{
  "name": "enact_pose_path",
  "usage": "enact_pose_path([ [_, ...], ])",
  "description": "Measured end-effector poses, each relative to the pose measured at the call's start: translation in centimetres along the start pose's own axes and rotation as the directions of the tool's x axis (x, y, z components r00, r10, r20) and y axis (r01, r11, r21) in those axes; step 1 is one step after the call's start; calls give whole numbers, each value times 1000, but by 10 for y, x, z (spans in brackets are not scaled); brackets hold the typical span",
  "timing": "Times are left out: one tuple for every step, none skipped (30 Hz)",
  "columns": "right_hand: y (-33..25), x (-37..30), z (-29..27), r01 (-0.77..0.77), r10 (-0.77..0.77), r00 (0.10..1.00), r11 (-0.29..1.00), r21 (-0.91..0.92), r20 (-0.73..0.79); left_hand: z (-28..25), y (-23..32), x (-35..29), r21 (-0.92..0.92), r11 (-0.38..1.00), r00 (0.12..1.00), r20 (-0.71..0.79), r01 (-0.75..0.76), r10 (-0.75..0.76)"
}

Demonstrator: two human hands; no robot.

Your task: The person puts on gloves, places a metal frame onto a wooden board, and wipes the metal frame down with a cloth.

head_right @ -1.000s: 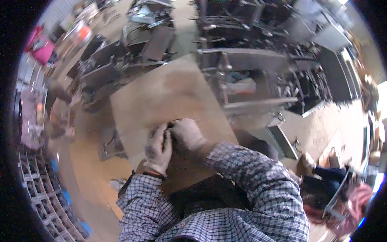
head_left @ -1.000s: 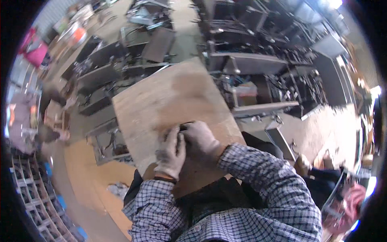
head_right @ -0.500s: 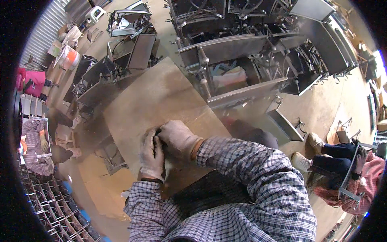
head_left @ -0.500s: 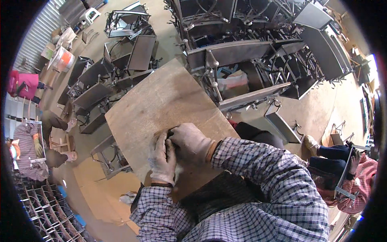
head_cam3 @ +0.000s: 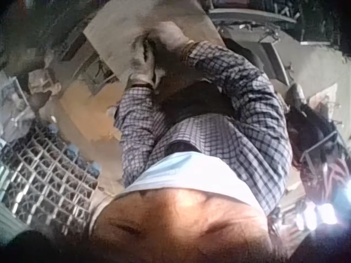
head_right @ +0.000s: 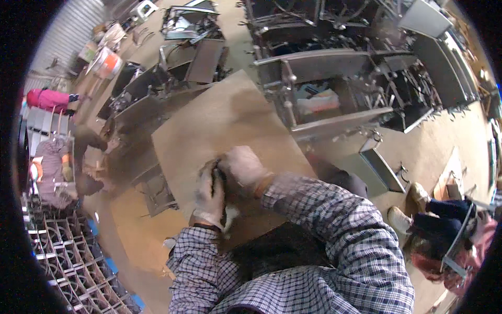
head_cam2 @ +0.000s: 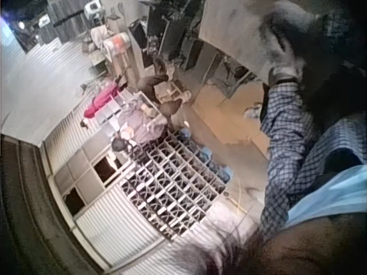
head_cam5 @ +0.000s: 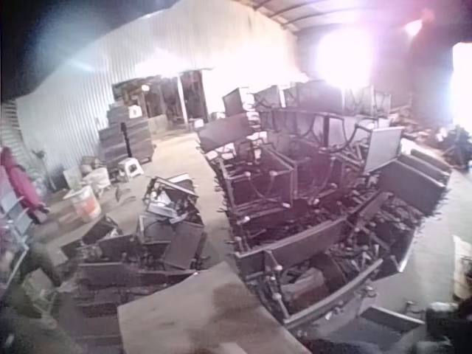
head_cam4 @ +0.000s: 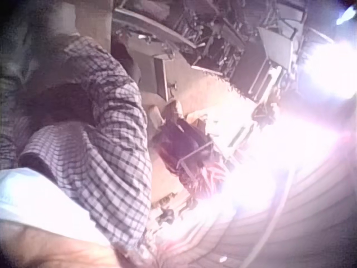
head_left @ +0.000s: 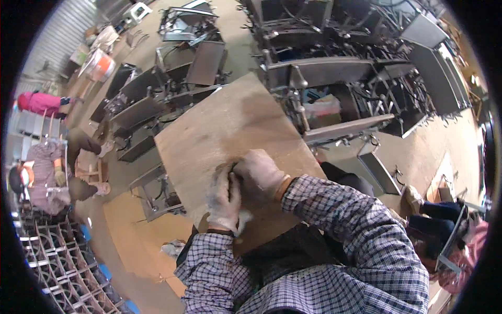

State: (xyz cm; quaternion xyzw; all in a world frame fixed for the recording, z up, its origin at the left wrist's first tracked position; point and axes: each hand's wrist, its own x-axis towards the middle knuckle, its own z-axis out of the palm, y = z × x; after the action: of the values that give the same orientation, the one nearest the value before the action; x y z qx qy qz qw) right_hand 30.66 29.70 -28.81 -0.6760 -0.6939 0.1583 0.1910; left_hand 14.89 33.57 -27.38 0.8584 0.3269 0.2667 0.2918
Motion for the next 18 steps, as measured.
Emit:
enact_pose_path([
  [-5, 8, 11, 101, -96, 986, 994, 30, -135, -11, -5, -4, 2, 1000, 1000, -2, 13, -13],
  [-11, 9, 16, 116, -98, 976, 990, 81, -196, -14, -17, -10, 7, 999, 999, -14, 34, -34],
  [-10, 9, 17, 140, -104, 960, 982, 125, -259, -5, -31, -16, 36, 998, 998, -25, -54, 55],
  [-31, 6, -8, 44, -33, 997, 986, 163, -68, -4, -35, -26, 30, 1000, 1000, 2, 3, -3],
  [-38, 4, -26, 132, -107, 983, 976, 173, -147, -7, -28, -24, 66, 996, 988, 133, 65, -73],
  [-30, 2, -21, 63, -60, 997, 996, 65, -48, 15, -46, -30, 157, 987, 991, 121, 33, -52],
  [-4, -6, -10, 144, -106, 978, 967, 208, -181, 3, -4, -8, 119, 983, 966, 206, 137, -159],
  [4, -7, 1, 49, -12, 982, 981, 187, -190, 6, -2, -5, -51, 991, 981, 158, 125, -116],
  [-15, -2, -2, 73, -44, 980, 987, 140, -195, 2, -7, -11, -26, 998, 998, 33, 54, -53],
  [-26, -4, -10, 66, -50, 977, 995, 73, -208, -1, -7, -12, -12, 999, 997, -71, -39, 38],
  [-28, -2, -1, 84, -71, 968, 995, 47, -241, -6, -11, -16, 6, 1000, 996, -85, -30, 31],
  [-24, -4, 4, 74, -69, 960, 997, 11, -272, -8, -8, -17, 1, 1000, 996, -83, -31, 31],
  [-22, -5, 5, 105, -100, 957, 994, 5, -271, -11, -4, -16, -49, 999, 999, -24, 23, -24],
  [-19, -6, 6, 122, -110, 963, 992, 34, -247, -13, -2, -15, -43, 999, 998, -48, 26, -28],
  [-15, -7, 7, 131, -114, 968, 989, 61, -222, -15, -1, -16, -55, 998, 999, -22, 38, -39],
  [-14, -7, 7, 144, -120, 959, 987, 77, -257, -17, 1, -14, -69, 996, 999, 11, 48, -47],
  [-13, -6, 5, 149, -128, 959, 986, 68, -255, -15, 1, -12, -73, 996, 999, 2, 47, -47],
  [-16, -5, 4, 141, -125, 964, 989, 49, -236, -15, 0, -13, -65, 996, 998, 15, 57, -56],
])
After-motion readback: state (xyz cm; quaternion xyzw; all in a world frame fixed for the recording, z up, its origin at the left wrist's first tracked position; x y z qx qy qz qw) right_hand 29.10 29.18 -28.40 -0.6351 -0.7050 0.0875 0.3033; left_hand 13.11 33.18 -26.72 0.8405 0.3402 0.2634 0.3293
